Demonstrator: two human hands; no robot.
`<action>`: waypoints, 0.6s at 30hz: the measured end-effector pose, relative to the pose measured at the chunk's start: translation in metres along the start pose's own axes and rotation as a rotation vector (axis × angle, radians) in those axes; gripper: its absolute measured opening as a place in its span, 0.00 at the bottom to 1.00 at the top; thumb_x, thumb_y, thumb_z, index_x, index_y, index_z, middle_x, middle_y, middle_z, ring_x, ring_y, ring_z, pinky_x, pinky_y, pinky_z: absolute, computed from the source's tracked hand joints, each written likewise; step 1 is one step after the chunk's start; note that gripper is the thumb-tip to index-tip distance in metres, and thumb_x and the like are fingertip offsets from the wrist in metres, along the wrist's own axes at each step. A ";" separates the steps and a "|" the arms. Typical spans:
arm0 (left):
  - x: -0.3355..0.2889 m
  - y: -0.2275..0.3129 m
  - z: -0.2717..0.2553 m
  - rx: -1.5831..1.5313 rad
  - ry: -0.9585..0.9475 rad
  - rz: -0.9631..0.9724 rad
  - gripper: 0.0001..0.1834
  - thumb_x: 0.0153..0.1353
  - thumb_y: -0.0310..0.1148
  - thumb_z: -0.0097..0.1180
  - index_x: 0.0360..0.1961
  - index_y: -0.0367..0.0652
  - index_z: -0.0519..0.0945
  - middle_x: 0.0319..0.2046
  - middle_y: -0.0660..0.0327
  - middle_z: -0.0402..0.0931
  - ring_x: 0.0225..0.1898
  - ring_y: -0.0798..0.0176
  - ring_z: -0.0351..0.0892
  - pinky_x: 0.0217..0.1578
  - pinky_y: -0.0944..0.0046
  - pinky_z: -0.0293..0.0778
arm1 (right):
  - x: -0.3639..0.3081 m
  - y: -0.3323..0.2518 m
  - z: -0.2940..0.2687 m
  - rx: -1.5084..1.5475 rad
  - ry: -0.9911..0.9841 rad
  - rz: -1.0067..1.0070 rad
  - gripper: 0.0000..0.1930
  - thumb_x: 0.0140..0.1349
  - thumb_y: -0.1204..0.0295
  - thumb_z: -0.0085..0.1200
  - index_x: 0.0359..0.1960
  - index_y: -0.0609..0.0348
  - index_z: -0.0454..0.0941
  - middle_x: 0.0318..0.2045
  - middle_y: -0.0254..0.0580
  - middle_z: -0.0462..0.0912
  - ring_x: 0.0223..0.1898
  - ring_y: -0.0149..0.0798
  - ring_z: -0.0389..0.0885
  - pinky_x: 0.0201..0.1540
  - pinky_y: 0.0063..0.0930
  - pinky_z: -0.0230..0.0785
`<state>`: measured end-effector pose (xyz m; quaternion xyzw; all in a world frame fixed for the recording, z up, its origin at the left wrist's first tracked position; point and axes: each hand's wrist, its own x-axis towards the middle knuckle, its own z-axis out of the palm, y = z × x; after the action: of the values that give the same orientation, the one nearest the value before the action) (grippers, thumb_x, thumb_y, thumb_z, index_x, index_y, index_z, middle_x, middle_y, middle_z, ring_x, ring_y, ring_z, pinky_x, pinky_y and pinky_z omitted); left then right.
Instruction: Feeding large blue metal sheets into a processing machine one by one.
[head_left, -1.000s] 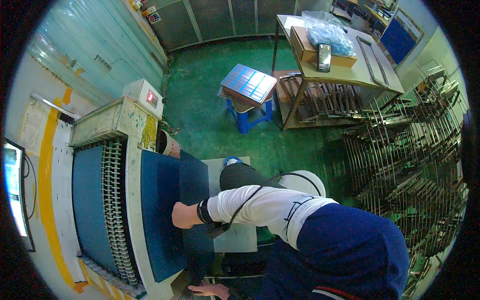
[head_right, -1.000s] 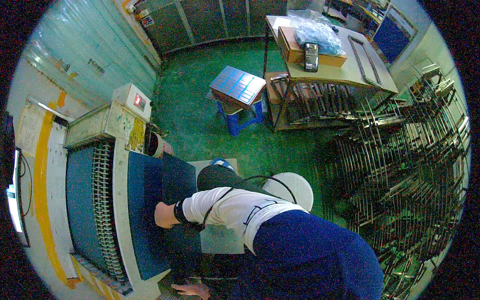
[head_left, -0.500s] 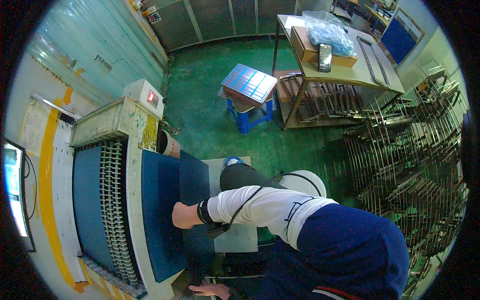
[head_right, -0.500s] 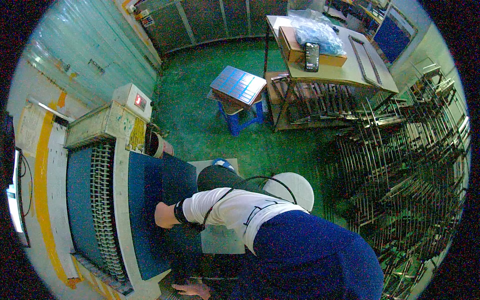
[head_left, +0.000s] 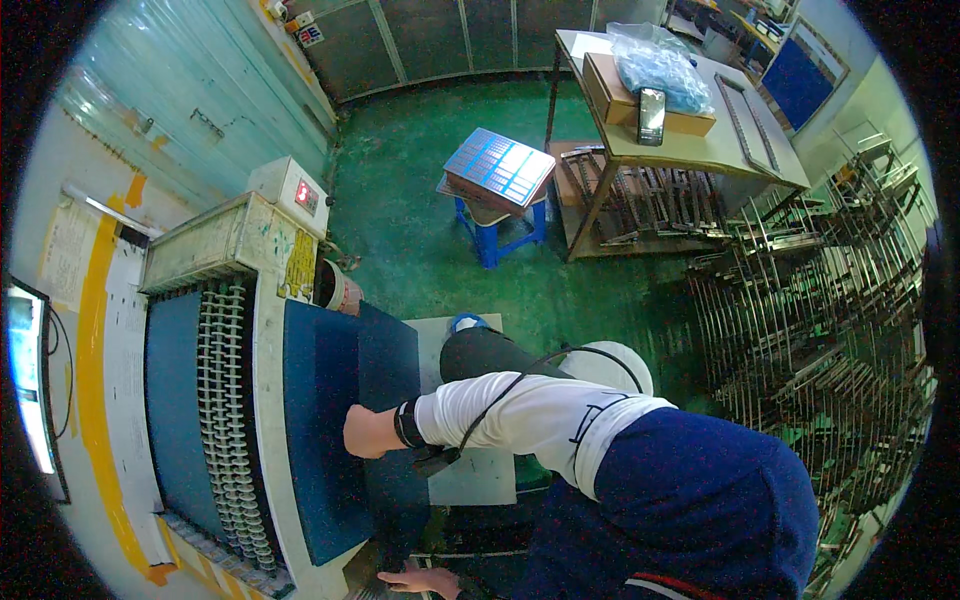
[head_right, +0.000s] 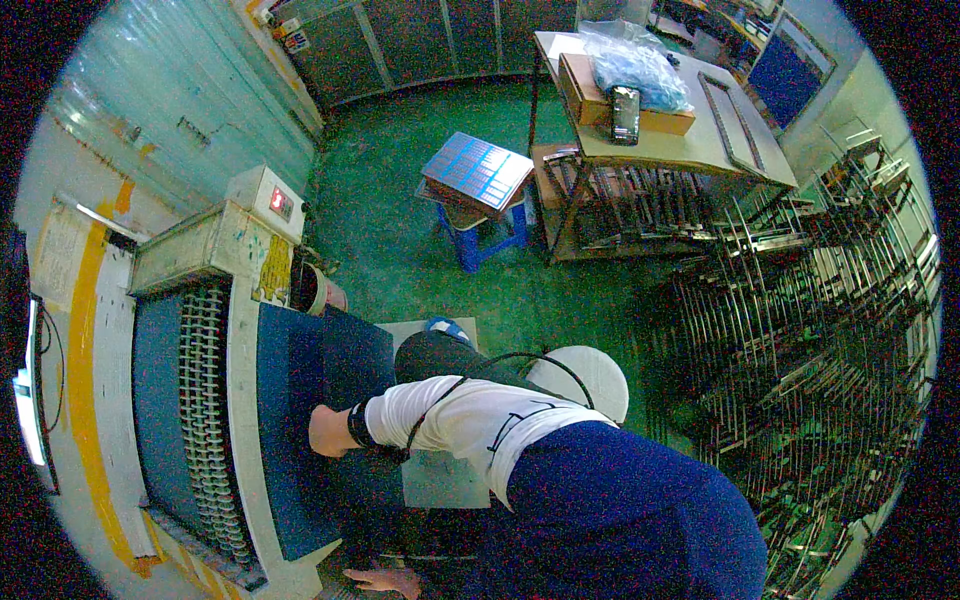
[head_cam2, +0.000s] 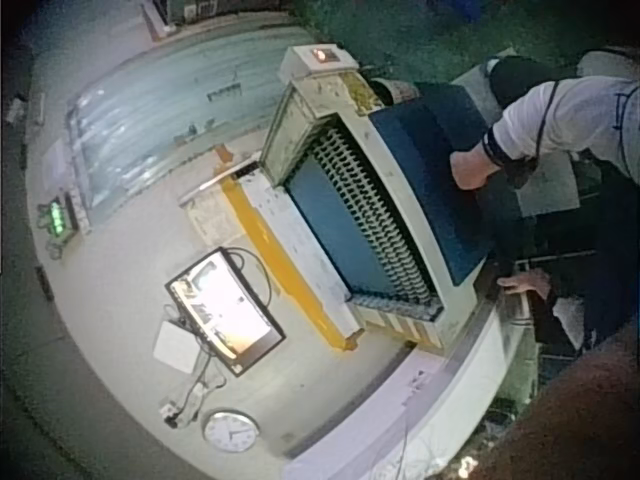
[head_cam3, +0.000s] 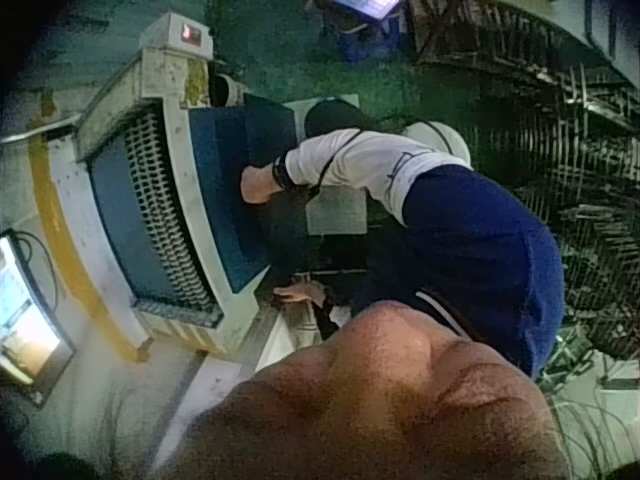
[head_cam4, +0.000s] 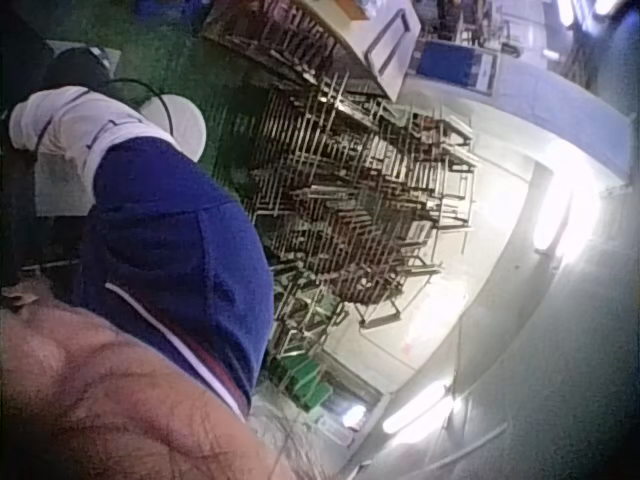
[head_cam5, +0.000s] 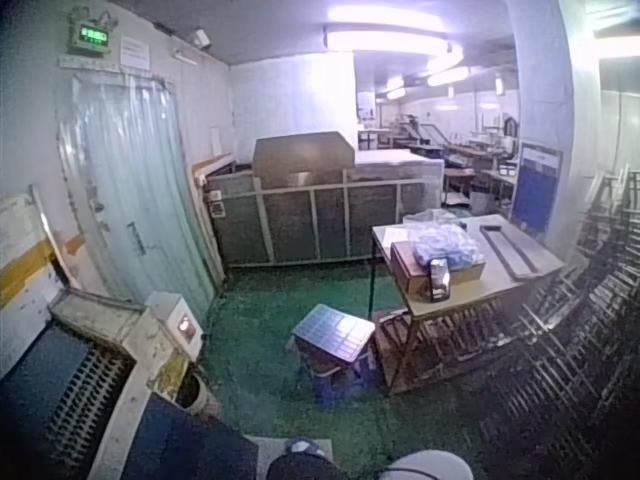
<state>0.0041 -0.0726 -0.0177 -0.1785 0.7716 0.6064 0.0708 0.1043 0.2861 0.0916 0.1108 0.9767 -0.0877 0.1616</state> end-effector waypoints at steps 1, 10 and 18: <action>-0.003 0.002 0.001 0.003 -0.004 0.001 0.49 0.52 0.65 0.54 0.68 0.53 0.52 0.67 0.53 0.51 0.65 0.44 0.55 0.61 0.38 0.55 | 0.000 0.001 0.001 0.003 0.005 -0.001 0.10 0.48 0.64 0.61 0.33 0.49 0.85 0.32 0.30 0.84 0.32 0.39 0.81 0.25 0.38 0.66; -0.008 0.009 0.001 -0.005 -0.007 0.013 0.50 0.51 0.65 0.55 0.69 0.52 0.51 0.67 0.52 0.51 0.64 0.44 0.57 0.61 0.39 0.57 | 0.002 -0.001 0.004 0.009 0.111 -0.030 0.08 0.45 0.64 0.61 0.27 0.50 0.84 0.26 0.31 0.82 0.26 0.40 0.78 0.21 0.37 0.59; -0.039 0.026 0.013 -0.019 -0.008 0.001 0.50 0.51 0.64 0.56 0.68 0.50 0.53 0.66 0.51 0.54 0.63 0.44 0.59 0.60 0.40 0.59 | 0.001 0.004 0.010 0.017 0.102 -0.024 0.09 0.46 0.63 0.61 0.28 0.50 0.85 0.27 0.31 0.83 0.28 0.40 0.79 0.22 0.38 0.61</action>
<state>0.0296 -0.0471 0.0157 -0.1763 0.7656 0.6146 0.0718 0.1072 0.2884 0.0808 0.1048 0.9841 -0.0922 0.1099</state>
